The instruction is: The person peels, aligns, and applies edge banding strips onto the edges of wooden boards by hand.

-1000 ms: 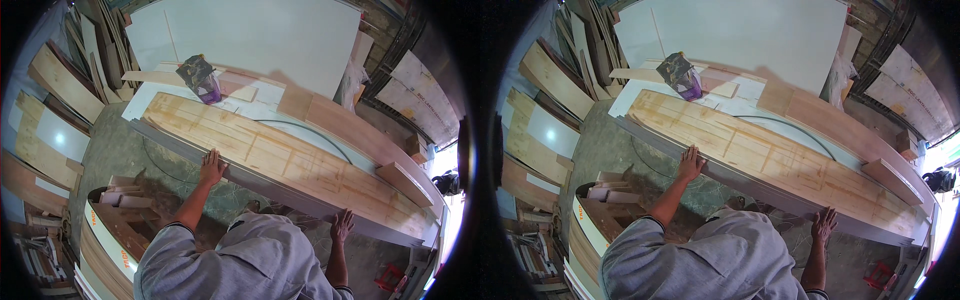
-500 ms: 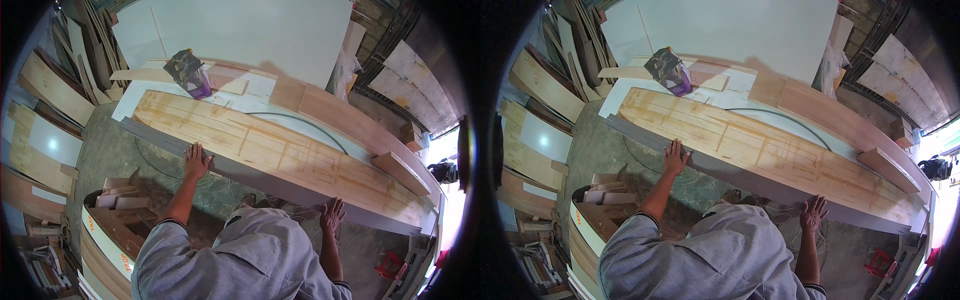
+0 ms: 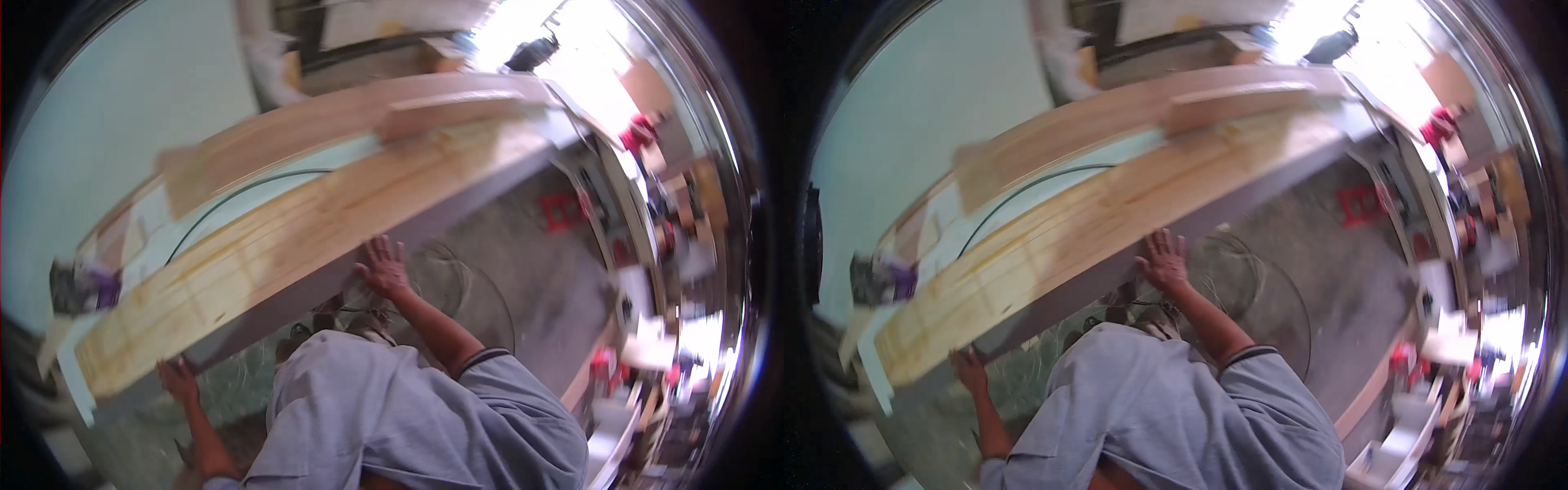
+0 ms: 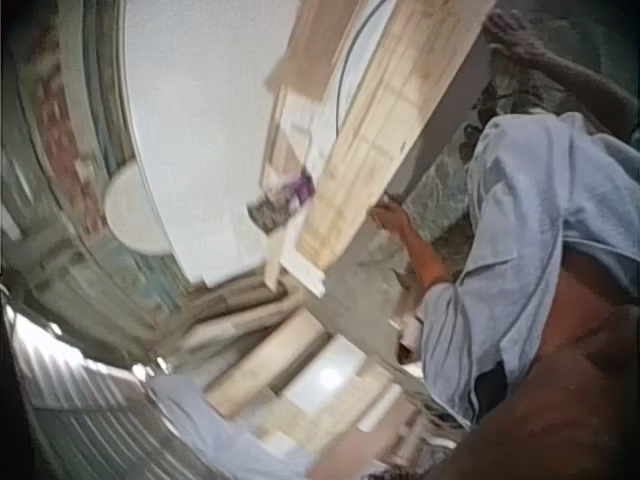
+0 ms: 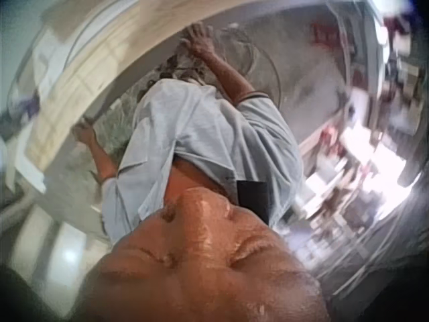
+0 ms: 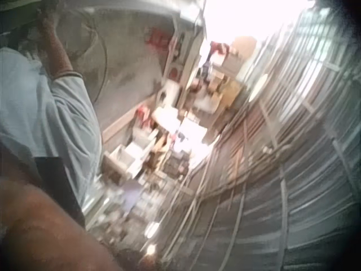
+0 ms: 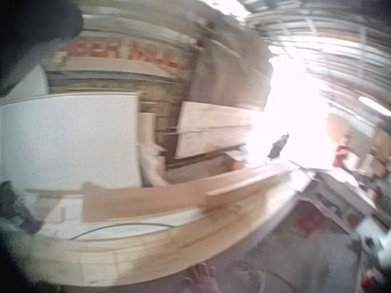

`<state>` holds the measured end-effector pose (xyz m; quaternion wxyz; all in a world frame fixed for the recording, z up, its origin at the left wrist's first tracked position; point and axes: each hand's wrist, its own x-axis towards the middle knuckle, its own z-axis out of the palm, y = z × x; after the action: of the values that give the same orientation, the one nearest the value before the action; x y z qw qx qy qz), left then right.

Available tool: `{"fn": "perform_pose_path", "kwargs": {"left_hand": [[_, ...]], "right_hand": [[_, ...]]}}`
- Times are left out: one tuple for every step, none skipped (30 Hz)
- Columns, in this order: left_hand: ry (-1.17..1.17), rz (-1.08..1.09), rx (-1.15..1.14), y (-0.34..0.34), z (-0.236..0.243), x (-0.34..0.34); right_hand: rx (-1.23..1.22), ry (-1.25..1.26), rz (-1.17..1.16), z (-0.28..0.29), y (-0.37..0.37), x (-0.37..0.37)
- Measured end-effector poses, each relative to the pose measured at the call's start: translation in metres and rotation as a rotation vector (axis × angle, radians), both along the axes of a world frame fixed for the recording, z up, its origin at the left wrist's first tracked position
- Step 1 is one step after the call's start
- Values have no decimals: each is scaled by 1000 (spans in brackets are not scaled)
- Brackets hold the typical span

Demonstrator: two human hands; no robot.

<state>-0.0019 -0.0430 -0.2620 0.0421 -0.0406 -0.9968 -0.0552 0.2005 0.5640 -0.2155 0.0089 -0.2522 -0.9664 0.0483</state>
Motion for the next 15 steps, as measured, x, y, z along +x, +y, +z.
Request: {"fn": "perform_pose_path", "kwargs": {"left_hand": [[0,65,-41,4,-3,6],[1,137,-90,13,-5,11],[31,161,-127,26,-6,16],[62,188,-168,45,-6,23],[98,70,-121,64,-1,27],[129,-51,-75,91,4,34],[123,-197,2,128,11,46],[109,-339,76,171,21,63],[-58,-447,145,220,38,86],[-228,-543,207,265,55,109],[-477,-623,239,300,66,128],[-732,-678,260,320,76,148],[-874,-767,222,333,74,163],[-1015,-849,184,346,67,176],[-1129,-782,107,365,60,196]], "right_hand": [[24,57,1,-2,3,6],[23,58,-58,-2,7,16],[7,129,-115,2,8,23],[-10,198,-171,3,11,34],[-12,276,-288,2,14,49],[-28,272,-338,-6,18,68],[-101,341,-535,-20,24,91],[-173,407,-732,-37,29,117],[-183,391,-874,-59,32,147],[-194,373,-1011,-85,33,179],[-313,245,-1118,-110,32,209],[-444,106,-1212,-134,23,239],[-637,21,-1325,-165,15,265],[-833,-63,-1425,-202,8,287],[-875,-144,-1440,-241,-4,325]]}}
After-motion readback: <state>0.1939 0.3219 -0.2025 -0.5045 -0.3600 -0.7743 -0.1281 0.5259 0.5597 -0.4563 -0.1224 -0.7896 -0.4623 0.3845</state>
